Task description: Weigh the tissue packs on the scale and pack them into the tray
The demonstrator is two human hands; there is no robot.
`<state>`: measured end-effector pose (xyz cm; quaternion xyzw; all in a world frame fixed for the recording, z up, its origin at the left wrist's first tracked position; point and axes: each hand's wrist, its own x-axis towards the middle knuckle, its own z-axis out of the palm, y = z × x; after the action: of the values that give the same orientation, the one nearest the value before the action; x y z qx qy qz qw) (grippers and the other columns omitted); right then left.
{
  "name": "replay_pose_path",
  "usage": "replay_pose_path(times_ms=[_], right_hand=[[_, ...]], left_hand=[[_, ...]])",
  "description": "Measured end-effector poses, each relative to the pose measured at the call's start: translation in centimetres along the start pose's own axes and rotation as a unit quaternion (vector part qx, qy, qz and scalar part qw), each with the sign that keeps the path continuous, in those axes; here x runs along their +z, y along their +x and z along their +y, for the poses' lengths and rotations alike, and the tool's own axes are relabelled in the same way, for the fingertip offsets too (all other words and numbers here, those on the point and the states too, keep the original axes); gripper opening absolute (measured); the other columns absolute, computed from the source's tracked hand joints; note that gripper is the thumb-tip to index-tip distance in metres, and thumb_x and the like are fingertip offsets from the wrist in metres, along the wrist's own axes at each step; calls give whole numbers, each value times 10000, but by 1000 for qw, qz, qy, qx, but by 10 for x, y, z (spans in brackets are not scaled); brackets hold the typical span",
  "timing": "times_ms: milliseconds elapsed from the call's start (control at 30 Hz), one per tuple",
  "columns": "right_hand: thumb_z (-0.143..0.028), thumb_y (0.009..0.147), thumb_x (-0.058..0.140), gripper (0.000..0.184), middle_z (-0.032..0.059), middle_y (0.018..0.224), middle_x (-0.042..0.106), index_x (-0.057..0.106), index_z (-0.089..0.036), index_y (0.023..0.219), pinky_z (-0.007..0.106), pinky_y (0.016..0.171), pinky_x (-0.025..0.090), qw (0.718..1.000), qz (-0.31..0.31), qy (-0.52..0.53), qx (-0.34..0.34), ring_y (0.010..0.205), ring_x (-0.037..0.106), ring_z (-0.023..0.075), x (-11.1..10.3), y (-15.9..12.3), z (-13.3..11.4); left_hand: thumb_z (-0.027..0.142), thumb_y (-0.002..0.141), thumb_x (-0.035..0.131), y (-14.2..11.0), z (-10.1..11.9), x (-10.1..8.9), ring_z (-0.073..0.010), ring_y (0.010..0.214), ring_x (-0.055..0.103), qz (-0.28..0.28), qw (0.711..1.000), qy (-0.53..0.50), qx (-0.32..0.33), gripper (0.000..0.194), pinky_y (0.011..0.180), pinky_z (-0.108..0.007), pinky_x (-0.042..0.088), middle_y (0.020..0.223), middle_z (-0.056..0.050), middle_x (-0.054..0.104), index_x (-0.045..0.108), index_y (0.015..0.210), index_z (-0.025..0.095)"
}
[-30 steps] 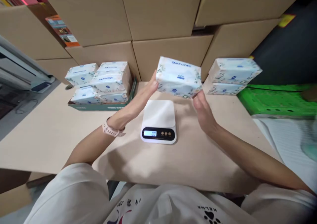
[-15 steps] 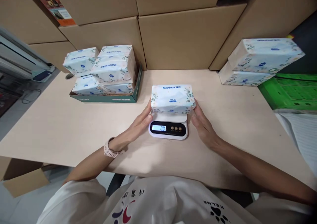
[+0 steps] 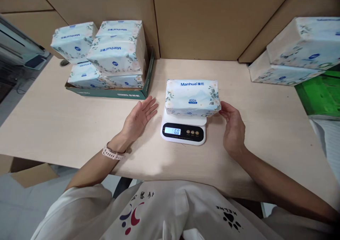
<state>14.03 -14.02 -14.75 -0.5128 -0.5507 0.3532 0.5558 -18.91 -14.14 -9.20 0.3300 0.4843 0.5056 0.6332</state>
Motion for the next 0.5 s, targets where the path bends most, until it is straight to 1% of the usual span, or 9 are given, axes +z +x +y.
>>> replay_pose_path(times_ms=[67, 200, 333, 500], right_hand=[[-662, 1103, 428, 526, 72, 1484, 741, 718, -353, 1415, 650, 1280, 471, 1000, 6, 7, 4, 1415, 674, 323, 0, 0, 2], [-670, 1091, 444, 523, 84, 1442, 761, 742, -365, 1392, 712, 1265, 473, 999, 20, 27, 28, 1423, 671, 369, -1, 3, 12], [-701, 1072, 453, 546, 107, 1413, 773, 748, -364, 1384, 731, 1236, 500, 998, 28, 39, 30, 1405, 688, 392, -2, 5, 18], [-666, 1086, 448, 511, 100, 1385, 780, 761, -365, 1355, 738, 1197, 522, 999, 18, 29, 23, 1365, 708, 390, -4, 5, 16]], left_hand=[[673, 996, 638, -1, 1, 1, -321, 1606, 538, 4, 1000, -15, -7, 592, 1403, -508, 357, 1709, -103, 580, 765, 1389, 248], [653, 1000, 628, -1, 1, 3, -315, 1591, 558, 9, 1000, -20, -14, 573, 1400, -501, 361, 1680, -114, 611, 777, 1361, 234], [652, 998, 616, 0, 2, 3, -313, 1575, 577, 11, 1000, -22, -20, 576, 1396, -499, 367, 1640, -129, 648, 784, 1340, 220], [649, 1001, 609, 1, 3, 3, -312, 1558, 596, 15, 999, -24, -20, 574, 1389, -494, 379, 1616, -137, 669, 788, 1321, 207]])
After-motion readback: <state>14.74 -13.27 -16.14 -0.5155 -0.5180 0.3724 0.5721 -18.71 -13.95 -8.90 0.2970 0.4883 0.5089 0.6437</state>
